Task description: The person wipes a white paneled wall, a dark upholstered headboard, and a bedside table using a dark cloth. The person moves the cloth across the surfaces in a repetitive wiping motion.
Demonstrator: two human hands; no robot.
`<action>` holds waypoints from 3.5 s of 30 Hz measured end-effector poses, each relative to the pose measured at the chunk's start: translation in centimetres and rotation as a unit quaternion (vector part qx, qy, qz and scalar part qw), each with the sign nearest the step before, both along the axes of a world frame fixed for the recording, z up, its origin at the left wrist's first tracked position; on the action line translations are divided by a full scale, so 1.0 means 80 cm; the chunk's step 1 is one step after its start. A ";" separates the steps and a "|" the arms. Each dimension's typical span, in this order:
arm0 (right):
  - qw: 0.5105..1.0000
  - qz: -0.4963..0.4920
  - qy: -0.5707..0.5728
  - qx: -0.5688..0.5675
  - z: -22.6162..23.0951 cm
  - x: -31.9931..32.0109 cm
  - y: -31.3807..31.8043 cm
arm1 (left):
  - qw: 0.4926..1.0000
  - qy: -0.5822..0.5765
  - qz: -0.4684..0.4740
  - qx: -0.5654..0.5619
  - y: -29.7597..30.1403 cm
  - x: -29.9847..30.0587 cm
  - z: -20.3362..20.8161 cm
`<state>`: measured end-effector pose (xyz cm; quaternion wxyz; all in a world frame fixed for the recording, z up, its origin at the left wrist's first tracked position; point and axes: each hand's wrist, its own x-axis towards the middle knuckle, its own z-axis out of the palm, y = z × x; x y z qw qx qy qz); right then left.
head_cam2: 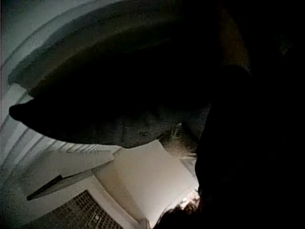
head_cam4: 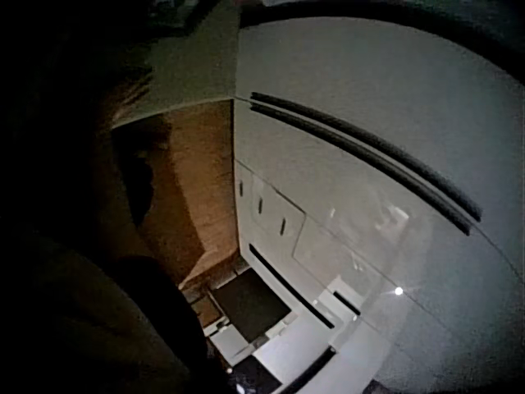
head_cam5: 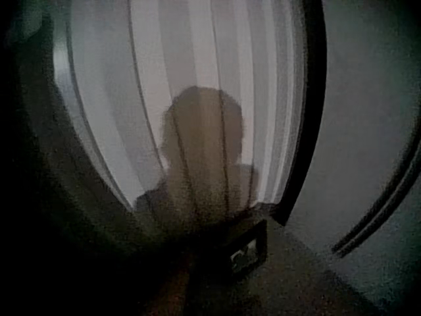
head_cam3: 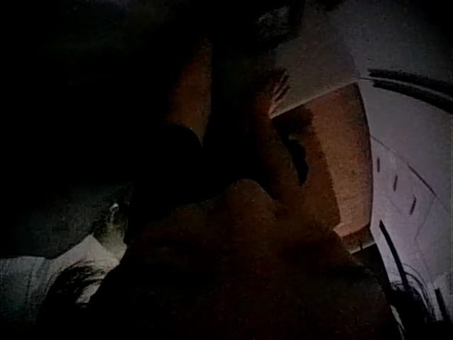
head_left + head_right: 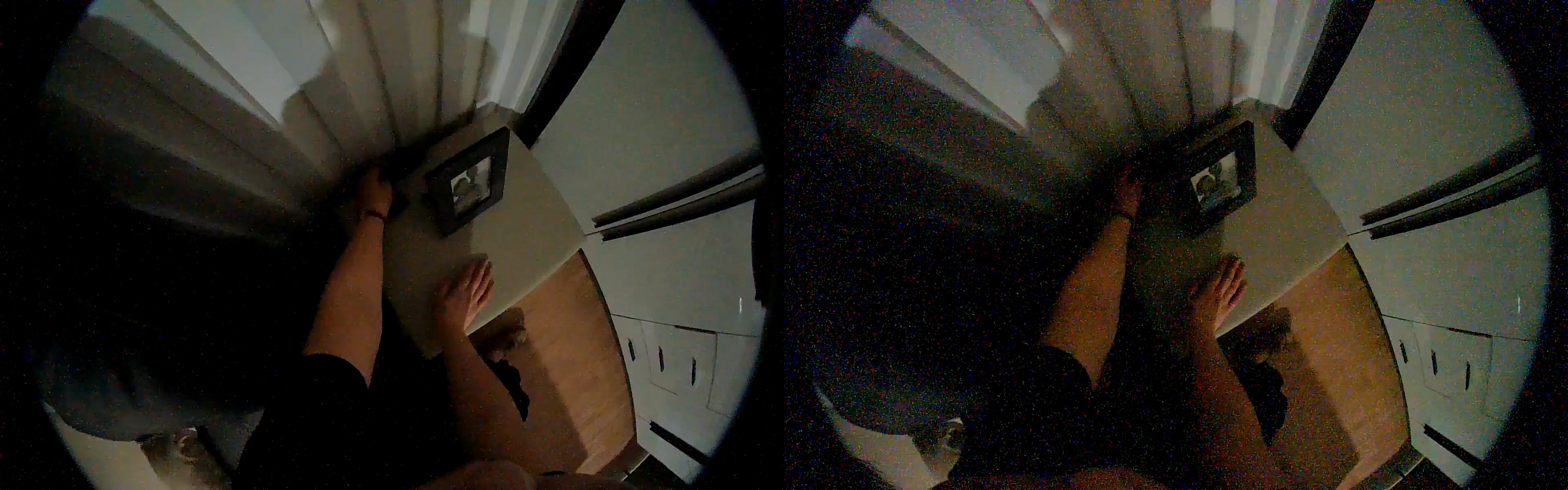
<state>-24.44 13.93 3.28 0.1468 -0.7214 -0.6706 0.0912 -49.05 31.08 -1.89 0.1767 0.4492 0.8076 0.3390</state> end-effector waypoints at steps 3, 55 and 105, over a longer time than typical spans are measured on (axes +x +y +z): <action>1.000 -0.007 -0.015 0.007 -0.008 -0.001 0.000 | 0.990 -0.006 0.129 0.057 -0.046 -0.014 -0.016; 0.976 0.186 0.025 0.113 0.003 0.043 0.022 | 0.925 0.246 -0.282 -0.071 -0.282 0.194 0.063; 0.882 -0.221 0.361 0.205 -0.040 0.236 0.140 | 0.927 0.237 -0.287 -0.054 -0.247 0.175 0.106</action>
